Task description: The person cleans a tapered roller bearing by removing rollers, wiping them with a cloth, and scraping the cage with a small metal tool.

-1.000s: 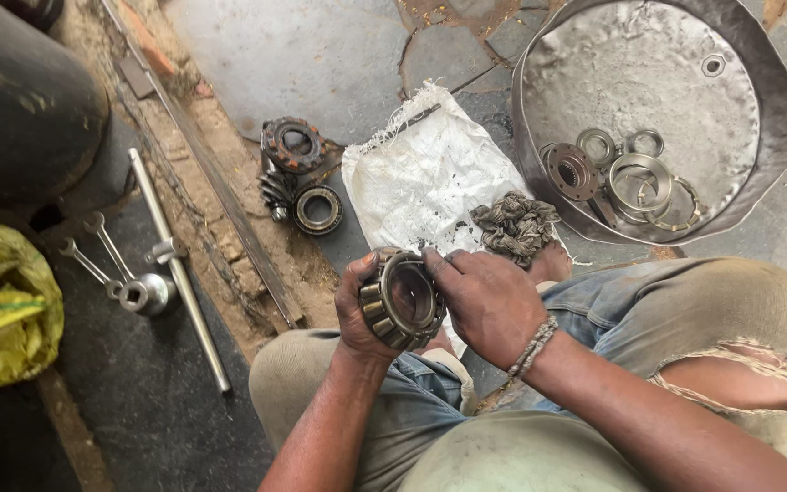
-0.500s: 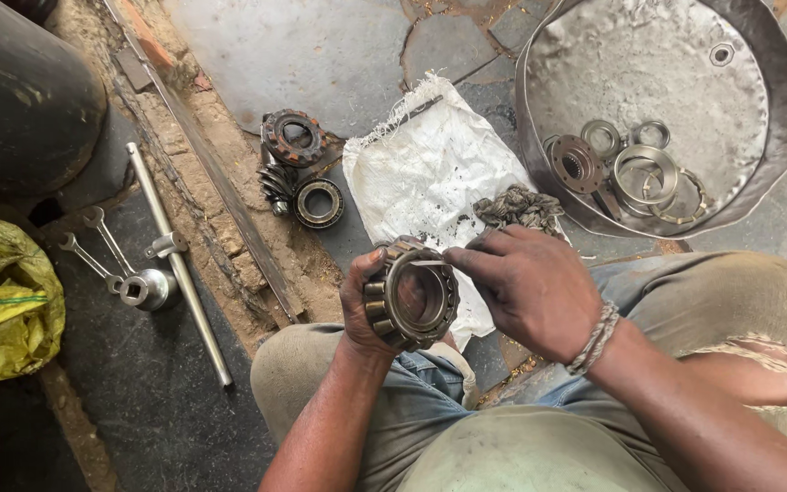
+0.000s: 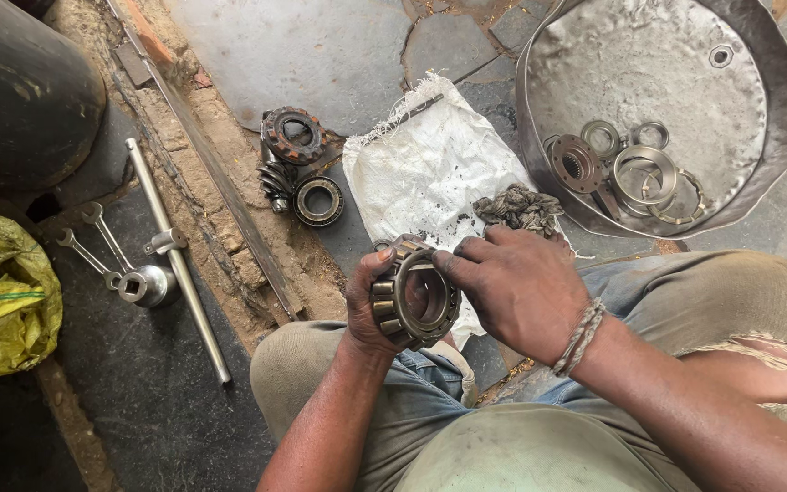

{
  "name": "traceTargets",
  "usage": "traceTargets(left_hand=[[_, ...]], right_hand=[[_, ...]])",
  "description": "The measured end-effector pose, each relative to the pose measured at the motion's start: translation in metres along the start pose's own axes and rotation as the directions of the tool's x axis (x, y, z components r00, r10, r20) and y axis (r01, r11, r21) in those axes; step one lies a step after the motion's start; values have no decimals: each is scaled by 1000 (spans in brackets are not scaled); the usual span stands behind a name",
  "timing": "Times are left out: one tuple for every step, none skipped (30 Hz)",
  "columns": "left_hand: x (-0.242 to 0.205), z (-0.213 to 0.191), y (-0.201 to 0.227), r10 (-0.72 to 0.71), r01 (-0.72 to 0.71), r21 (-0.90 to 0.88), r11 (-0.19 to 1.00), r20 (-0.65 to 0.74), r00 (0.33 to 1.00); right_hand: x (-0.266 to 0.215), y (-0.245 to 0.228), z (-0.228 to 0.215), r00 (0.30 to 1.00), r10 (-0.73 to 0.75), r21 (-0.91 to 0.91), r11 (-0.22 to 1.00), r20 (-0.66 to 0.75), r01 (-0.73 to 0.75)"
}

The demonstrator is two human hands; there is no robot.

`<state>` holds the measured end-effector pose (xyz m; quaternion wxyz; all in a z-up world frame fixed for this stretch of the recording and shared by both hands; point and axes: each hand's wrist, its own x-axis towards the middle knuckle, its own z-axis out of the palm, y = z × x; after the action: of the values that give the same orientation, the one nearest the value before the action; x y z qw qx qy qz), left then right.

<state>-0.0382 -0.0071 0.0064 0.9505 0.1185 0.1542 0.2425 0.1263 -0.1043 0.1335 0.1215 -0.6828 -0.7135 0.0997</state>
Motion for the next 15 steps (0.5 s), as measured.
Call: traceTargets(left_hand=[[0,-1,0,2,-2,1,1000,2,1000],[1,-1,0,4,-4,3,1000,4,1000],[0,-2,0,-2,3,22,1000,-33,999],[0,-2,0,-7,10,42,999,-69,998],[1,-3,0,-13,19,62,998,-105,994],[1,-4,-1,-7,13,61,998,-94,996],[2,-5,-1,-3,8,60,998,-83,997],[2,-7,-1,2,3,58,998,-73,997],[3,-9,-1,12,-7,63,998,-78,997],[4,-11,-1,23,-17,68,998,-84,996],[4,-12,0,37,-30,71,997,-91,995],[3,-13,1,45,-39,66,997,-91,995],[4,-12,3,54,-49,62,997,-90,994],[4,-11,4,64,-59,58,997,-89,994],[4,-10,6,61,-56,68,996,-84,995]], right_hand=[[0,-2,0,999,-31,-48,998,-11,31],[0,-3,0,998,-63,-97,993,-21,61],[0,-6,0,997,-72,-130,989,23,74],[1,-8,1,995,-78,-163,983,66,88],[1,-10,1,991,-82,-195,975,109,102],[3,-11,2,979,-20,-145,988,204,50],[6,-10,3,953,38,-99,995,300,-9],[8,-8,4,914,90,-58,996,395,-73],[11,-5,5,922,77,2,996,380,-84],[16,-3,7,929,65,63,994,363,-94],[19,-3,8,936,52,123,987,348,-100],[20,-5,9,945,88,210,964,315,-160],[21,-9,10,950,128,297,931,284,-214],[23,-12,9,952,170,382,886,256,-261],[25,-14,7,922,202,312,899,330,-308]])
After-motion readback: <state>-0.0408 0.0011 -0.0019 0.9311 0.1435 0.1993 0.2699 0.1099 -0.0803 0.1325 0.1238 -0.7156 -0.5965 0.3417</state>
